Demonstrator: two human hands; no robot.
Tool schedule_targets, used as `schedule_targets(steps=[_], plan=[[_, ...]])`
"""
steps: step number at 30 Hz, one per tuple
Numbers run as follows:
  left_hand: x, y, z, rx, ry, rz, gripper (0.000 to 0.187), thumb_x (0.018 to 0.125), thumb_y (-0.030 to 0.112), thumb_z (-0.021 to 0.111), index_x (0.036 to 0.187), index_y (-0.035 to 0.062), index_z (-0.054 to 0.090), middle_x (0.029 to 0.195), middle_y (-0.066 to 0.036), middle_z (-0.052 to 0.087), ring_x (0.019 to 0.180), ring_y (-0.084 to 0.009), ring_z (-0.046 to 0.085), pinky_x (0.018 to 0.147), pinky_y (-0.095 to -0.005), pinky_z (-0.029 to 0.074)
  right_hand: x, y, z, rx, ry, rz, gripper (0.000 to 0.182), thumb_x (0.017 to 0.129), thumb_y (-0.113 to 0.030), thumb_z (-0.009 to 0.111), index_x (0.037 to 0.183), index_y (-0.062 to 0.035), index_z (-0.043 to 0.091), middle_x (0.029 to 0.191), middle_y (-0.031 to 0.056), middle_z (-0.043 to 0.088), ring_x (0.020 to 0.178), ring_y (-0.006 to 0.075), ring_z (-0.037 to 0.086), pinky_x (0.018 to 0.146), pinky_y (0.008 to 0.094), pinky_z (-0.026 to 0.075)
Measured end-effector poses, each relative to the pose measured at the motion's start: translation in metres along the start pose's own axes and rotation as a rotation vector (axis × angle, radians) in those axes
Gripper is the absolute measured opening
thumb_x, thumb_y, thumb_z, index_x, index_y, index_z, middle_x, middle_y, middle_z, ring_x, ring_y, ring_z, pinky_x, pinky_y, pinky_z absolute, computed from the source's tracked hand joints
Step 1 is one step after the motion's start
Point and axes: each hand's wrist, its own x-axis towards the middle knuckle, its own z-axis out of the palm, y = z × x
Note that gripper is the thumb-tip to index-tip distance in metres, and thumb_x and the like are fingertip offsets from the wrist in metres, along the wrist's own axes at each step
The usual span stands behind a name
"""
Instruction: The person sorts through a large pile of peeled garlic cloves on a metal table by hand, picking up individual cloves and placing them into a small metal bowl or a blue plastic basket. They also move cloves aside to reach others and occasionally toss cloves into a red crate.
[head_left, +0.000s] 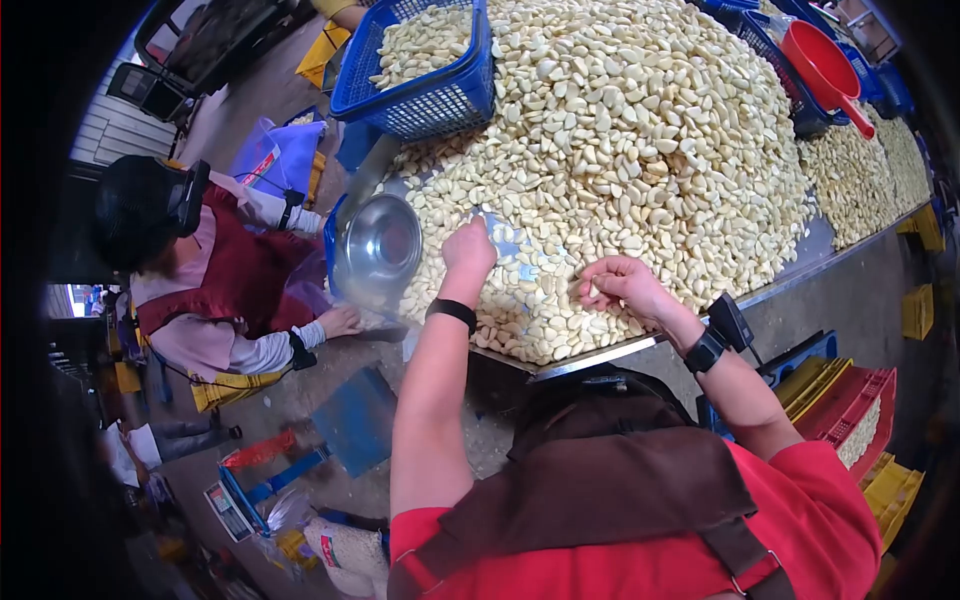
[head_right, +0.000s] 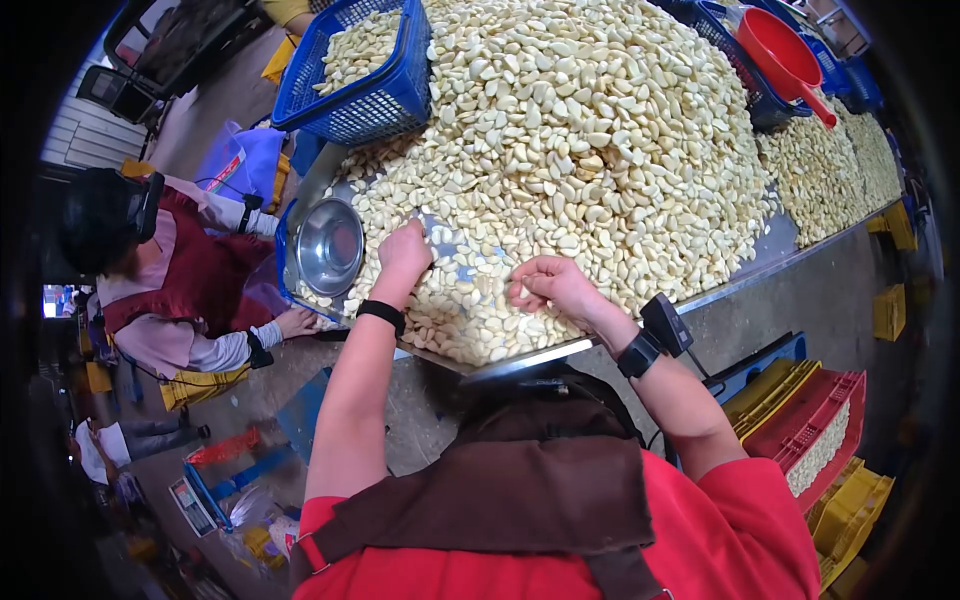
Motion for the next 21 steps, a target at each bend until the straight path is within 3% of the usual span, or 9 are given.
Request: schedule_targets(steps=[4,8,10,12,14,16,18,20,21], plan=[[-0.003,0.013,-0.012,0.039,-0.031,-0.061,0.021,0.072,0.018,0.060,0.091,0.0099,0.061,0.086,-0.017,0.067,0.087,-0.0330,0.065,0.075,-0.0421,0.050,-0.001,0.006,0.000,-0.138,0.030,0.017,0.013,0.090,-0.001,0.052,0.100,0.0041,0.059,0.088,0.0091,0.066,0.073,0.0120,0.063,0.061,0.0219,0.050],[-0.027,0.016,-0.018,-0.316,-0.023,-0.033,0.014,0.075,0.022,0.056,0.076,0.0089,0.053,0.074,-0.012,0.064,0.070,-0.0270,0.062,0.065,-0.0369,0.050,-0.001,0.019,-0.009,-0.427,0.140,-0.121,0.005,0.084,-0.003,0.062,0.089,-0.0010,0.063,0.080,0.0036,0.065,0.064,0.0066,0.056,0.058,0.0213,0.047],[-0.042,0.017,-0.017,-1.013,-0.555,-0.048,0.014,0.082,0.025,0.053,0.080,0.0111,0.053,0.074,-0.008,0.062,0.064,-0.0180,0.058,0.054,-0.0305,0.047,0.000,0.016,-0.011,-0.452,0.144,-0.127,0.006,0.082,-0.004,0.065,0.088,-0.0023,0.064,0.076,0.0022,0.063,0.065,0.0069,0.057,0.057,0.0231,0.047],[-0.084,0.035,-0.025,-1.508,-0.715,-0.135,0.013,0.087,0.024,0.049,0.085,0.0119,0.052,0.076,-0.005,0.060,0.059,-0.0109,0.052,0.047,-0.0243,0.042,0.002,0.015,-0.013,-0.512,0.158,-0.204,0.005,0.081,-0.004,0.065,0.086,-0.0021,0.064,0.075,0.0017,0.063,0.065,0.0081,0.057,0.058,0.0245,0.047],[-0.109,0.050,-0.024,-1.517,-0.739,-0.196,0.014,0.088,0.024,0.051,0.089,0.0103,0.051,0.077,-0.004,0.059,0.056,-0.0109,0.050,0.046,-0.0235,0.041,0.004,0.014,-0.012,-0.672,0.197,-0.390,0.008,0.082,-0.008,0.066,0.088,-0.0026,0.064,0.074,0.0028,0.063,0.064,0.0097,0.057,0.058,0.0252,0.047],[-0.120,0.055,-0.015,-1.515,-0.731,-0.229,0.007,0.086,0.014,0.055,0.089,0.0097,0.051,0.075,-0.003,0.057,0.056,-0.0104,0.050,0.047,-0.0222,0.039,0.007,0.014,-0.007,-0.990,0.271,-0.766,0.016,0.083,-0.017,0.067,0.091,-0.0036,0.065,0.071,0.0051,0.062,0.063,0.0130,0.058,0.059,0.0265,0.047],[-0.126,0.056,0.011,-1.234,-0.269,0.138,0.010,0.082,0.005,0.060,0.087,0.0087,0.052,0.074,0.000,0.056,0.057,-0.0084,0.051,0.049,-0.0220,0.038,0.003,0.006,0.002,-1.029,0.239,-0.784,0.018,0.084,-0.021,0.065,0.091,-0.0044,0.066,0.068,0.0062,0.061,0.061,0.0139,0.056,0.059,0.0275,0.047],[-0.135,0.070,-0.001,-1.012,-0.100,0.189,0.013,0.077,-0.001,0.062,0.084,0.0052,0.052,0.072,-0.003,0.055,0.057,-0.0145,0.053,0.050,-0.0275,0.039,-0.009,-0.007,0.017,-0.729,-0.011,-0.153,0.016,0.084,-0.019,0.063,0.086,-0.0035,0.066,0.066,0.0061,0.061,0.060,0.0130,0.055,0.059,0.0280,0.046],[-0.137,0.073,-0.002,-0.848,0.071,0.333,0.014,0.076,0.000,0.063,0.084,0.0036,0.052,0.072,-0.007,0.055,0.058,-0.0205,0.053,0.052,-0.0312,0.040,-0.010,-0.006,0.019,-0.681,-0.026,-0.157,0.014,0.082,-0.017,0.062,0.081,-0.0029,0.065,0.064,0.0064,0.061,0.059,0.0127,0.054,0.058,0.0285,0.045]])
